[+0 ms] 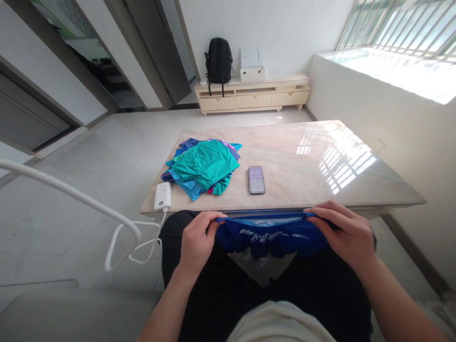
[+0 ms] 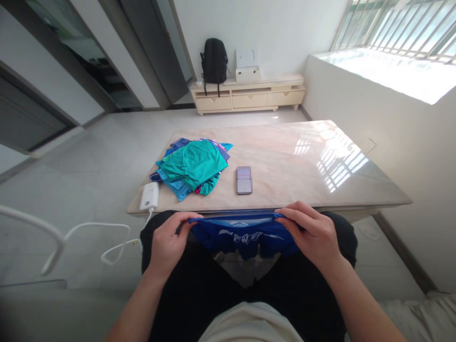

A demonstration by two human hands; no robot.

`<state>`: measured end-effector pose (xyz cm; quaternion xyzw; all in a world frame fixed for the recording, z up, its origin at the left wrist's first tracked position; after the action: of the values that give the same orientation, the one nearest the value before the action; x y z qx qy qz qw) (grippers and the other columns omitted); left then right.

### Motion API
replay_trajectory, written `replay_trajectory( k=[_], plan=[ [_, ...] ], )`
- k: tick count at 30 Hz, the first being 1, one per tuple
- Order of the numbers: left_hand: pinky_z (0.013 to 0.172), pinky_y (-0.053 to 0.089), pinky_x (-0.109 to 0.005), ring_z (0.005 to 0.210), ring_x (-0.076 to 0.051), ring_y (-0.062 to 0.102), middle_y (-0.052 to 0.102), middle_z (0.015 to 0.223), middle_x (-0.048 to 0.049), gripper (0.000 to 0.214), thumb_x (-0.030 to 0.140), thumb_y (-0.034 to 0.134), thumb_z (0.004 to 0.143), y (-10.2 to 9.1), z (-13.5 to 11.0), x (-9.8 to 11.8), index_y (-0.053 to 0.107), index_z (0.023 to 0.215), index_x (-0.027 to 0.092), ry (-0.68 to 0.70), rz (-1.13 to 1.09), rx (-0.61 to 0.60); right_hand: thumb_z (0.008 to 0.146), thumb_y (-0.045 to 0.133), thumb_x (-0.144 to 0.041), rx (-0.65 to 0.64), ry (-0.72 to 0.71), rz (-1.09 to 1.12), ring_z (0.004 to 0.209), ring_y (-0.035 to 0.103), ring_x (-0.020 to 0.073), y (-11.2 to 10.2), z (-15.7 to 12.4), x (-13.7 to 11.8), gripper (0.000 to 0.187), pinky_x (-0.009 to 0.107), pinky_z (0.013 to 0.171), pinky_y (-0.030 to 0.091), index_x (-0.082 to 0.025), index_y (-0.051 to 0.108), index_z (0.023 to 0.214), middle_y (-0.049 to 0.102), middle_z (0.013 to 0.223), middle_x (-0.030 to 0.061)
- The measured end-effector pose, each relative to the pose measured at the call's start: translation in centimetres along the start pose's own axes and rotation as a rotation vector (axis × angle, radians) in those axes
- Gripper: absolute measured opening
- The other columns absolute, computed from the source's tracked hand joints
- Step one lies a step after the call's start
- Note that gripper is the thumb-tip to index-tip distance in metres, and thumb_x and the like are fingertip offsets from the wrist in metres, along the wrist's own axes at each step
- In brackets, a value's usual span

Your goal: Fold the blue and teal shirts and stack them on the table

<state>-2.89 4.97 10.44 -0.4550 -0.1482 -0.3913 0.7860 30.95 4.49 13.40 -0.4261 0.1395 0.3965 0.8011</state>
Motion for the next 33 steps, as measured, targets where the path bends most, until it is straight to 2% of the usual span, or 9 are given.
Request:
replay_trajectory(
  k=[4, 11, 13, 17, 21, 23, 25, 29, 33],
  plan=[
    [0.100, 0.051, -0.035, 0.105, -0.020, 0.068, 0.072, 0.107, -0.0060, 0.010, 0.019, 0.059, 0.101, 0.5, 0.3, 1.5, 0.069, 0.098, 0.020, -0.016, 0.000, 0.116, 0.095, 0.067, -0.024, 0.052, 0.022, -0.010, 0.069, 0.070, 0.0172, 0.0, -0.2, -1.1, 0.010, 0.030, 0.069, 0.057, -0.025, 0.077, 0.095, 0.075, 0.084, 0.0042],
    [0.078, 0.054, -0.025, 0.083, -0.016, 0.070, 0.072, 0.089, -0.0031, 0.021, 0.031, 0.049, 0.107, 2.6, -1.6, 1.3, 0.065, 0.099, 0.019, -0.190, 0.031, 0.234, 0.093, 0.071, -0.022, 0.131, -0.044, -0.086, 0.066, 0.069, 0.0179, 0.2, -1.5, -0.8, 0.004, 0.030, 0.065, 0.055, -0.024, 0.074, 0.090, 0.075, 0.079, 0.0045],
    [0.076, 0.054, -0.025, 0.079, -0.016, 0.071, 0.074, 0.087, -0.0035, 0.023, 0.033, 0.050, 0.107, 2.7, -1.8, 0.6, 0.065, 0.098, 0.019, -0.106, 0.068, 0.252, 0.093, 0.072, -0.024, 0.138, -0.037, -0.118, 0.065, 0.069, 0.0181, 0.1, -1.6, -0.4, 0.006, 0.030, 0.065, 0.055, -0.023, 0.074, 0.087, 0.075, 0.077, 0.0044],
    [0.075, 0.054, -0.024, 0.073, -0.016, 0.073, 0.078, 0.083, -0.0051, 0.022, 0.037, 0.058, 0.104, 2.0, -1.1, -0.8, 0.070, 0.097, 0.019, 0.209, 0.134, 0.217, 0.095, 0.070, -0.030, 0.122, 0.017, -0.175, 0.066, 0.070, 0.0191, -0.4, -1.5, 0.2, 0.014, 0.031, 0.067, 0.056, -0.024, 0.074, 0.084, 0.075, 0.079, 0.0051],
    [0.070, 0.053, -0.024, 0.068, -0.017, 0.074, 0.079, 0.077, -0.0049, 0.027, 0.044, 0.069, 0.096, 1.1, 0.4, -2.1, 0.076, 0.088, 0.019, 0.220, 0.161, 0.175, 0.095, 0.069, -0.039, 0.068, 0.104, -0.205, 0.070, 0.072, 0.0213, -0.4, -1.3, 0.9, 0.020, 0.033, 0.071, 0.057, -0.025, 0.075, 0.083, 0.078, 0.081, 0.0053],
    [0.065, 0.050, -0.024, 0.062, -0.016, 0.070, 0.077, 0.071, -0.0039, 0.035, 0.052, 0.070, 0.093, 1.0, 1.2, -2.6, 0.077, 0.081, 0.020, 0.097, 0.128, 0.120, 0.094, 0.069, -0.042, 0.035, 0.150, -0.190, 0.068, 0.072, 0.0209, -0.3, -1.0, 1.5, 0.021, 0.032, 0.070, 0.056, -0.025, 0.075, 0.083, 0.078, 0.080, 0.0042],
    [0.058, 0.046, -0.024, 0.054, -0.014, 0.062, 0.071, 0.062, -0.0014, 0.044, 0.060, 0.070, 0.090, 1.3, 1.7, -3.1, 0.076, 0.076, 0.019, -0.118, 0.017, -0.029, 0.094, 0.069, -0.044, -0.015, 0.205, -0.151, 0.065, 0.069, 0.0191, -0.1, -0.6, 2.4, 0.023, 0.030, 0.068, 0.055, -0.024, 0.075, 0.084, 0.077, 0.078, 0.0026],
    [0.051, 0.040, -0.021, 0.052, -0.012, 0.054, 0.063, 0.060, 0.0009, 0.052, 0.068, 0.074, 0.081, 3.2, 1.7, -3.3, 0.067, 0.073, 0.017, -0.637, -0.572, -0.436, 0.092, 0.069, -0.051, -0.207, 0.455, 0.076, 0.058, 0.057, 0.0145, 0.7, -0.2, 3.9, 0.032, 0.026, 0.058, 0.046, -0.021, 0.071, 0.080, 0.067, 0.067, -0.0001],
    [0.059, 0.047, -0.022, 0.060, -0.013, 0.058, 0.063, 0.069, -0.0004, 0.053, 0.066, 0.080, 0.077, 5.4, 0.7, -1.6, 0.065, 0.086, 0.016, -0.938, -1.032, -0.420, 0.089, 0.071, -0.058, -0.249, 0.852, 0.634, 0.053, 0.043, 0.0098, 3.3, -1.3, 2.9, 0.044, 0.022, 0.049, 0.033, -0.018, 0.060, 0.074, 0.053, 0.060, -0.0026]
  ],
)
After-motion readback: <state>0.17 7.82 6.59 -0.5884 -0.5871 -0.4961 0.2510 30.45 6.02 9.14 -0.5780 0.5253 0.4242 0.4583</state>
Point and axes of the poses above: each hand's wrist, its own z-axis towards the middle knuckle, its own y-axis out of the palm, x = y × z, the point moved 2 cm from there along z, towards the middle knuckle
